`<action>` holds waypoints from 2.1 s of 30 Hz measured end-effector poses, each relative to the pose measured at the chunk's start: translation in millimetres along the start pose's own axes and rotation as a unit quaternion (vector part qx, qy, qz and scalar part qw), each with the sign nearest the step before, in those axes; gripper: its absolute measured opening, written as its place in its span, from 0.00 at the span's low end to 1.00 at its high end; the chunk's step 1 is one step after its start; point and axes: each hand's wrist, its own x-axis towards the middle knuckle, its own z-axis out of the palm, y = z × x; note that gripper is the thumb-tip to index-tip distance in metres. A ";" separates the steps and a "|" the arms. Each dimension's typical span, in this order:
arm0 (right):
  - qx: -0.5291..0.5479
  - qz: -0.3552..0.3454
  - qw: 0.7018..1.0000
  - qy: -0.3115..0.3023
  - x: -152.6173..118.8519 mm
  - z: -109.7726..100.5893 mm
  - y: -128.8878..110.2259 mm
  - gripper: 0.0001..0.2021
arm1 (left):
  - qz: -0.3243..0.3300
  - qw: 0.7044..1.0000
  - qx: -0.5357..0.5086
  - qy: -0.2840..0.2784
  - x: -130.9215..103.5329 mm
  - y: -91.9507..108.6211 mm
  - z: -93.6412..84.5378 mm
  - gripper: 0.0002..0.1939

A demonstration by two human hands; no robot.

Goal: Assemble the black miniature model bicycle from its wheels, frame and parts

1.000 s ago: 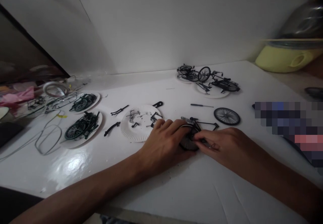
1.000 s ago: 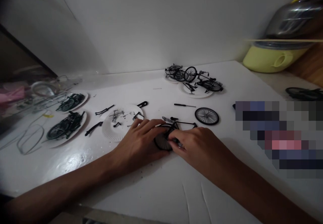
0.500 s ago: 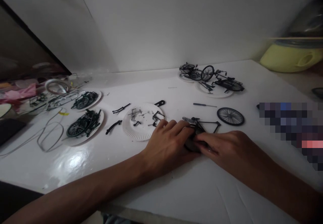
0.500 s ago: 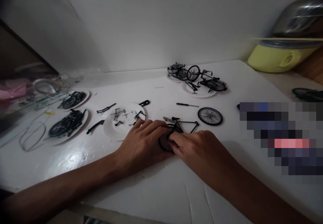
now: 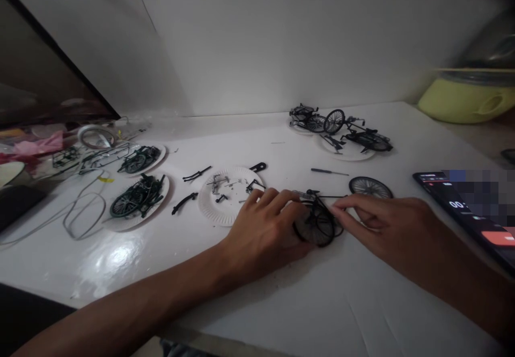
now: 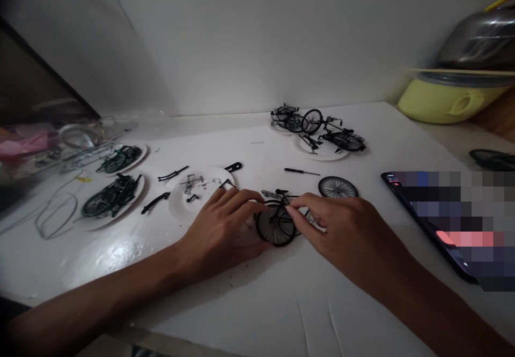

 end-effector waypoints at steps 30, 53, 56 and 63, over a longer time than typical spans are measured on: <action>0.120 0.066 0.990 0.014 3.2 4.1 10.2 0.10 | 0.076 0.991 0.087 -0.066 -1.8 -35.6 -27.4 0.09; 0.205 0.122 0.963 0.125 9.2 -2.6 7.7 0.09 | -0.129 0.987 -0.079 -0.048 88.1 -109.8 -21.2 0.11; 0.185 0.114 0.969 0.121 9.0 -3.1 6.7 0.09 | -0.144 0.968 -0.205 -0.001 77.1 -105.5 -30.2 0.07; 0.117 0.061 0.986 0.100 15.2 -9.9 -5.0 0.08 | -0.163 0.851 -0.498 0.002 20.7 -59.9 -37.5 0.09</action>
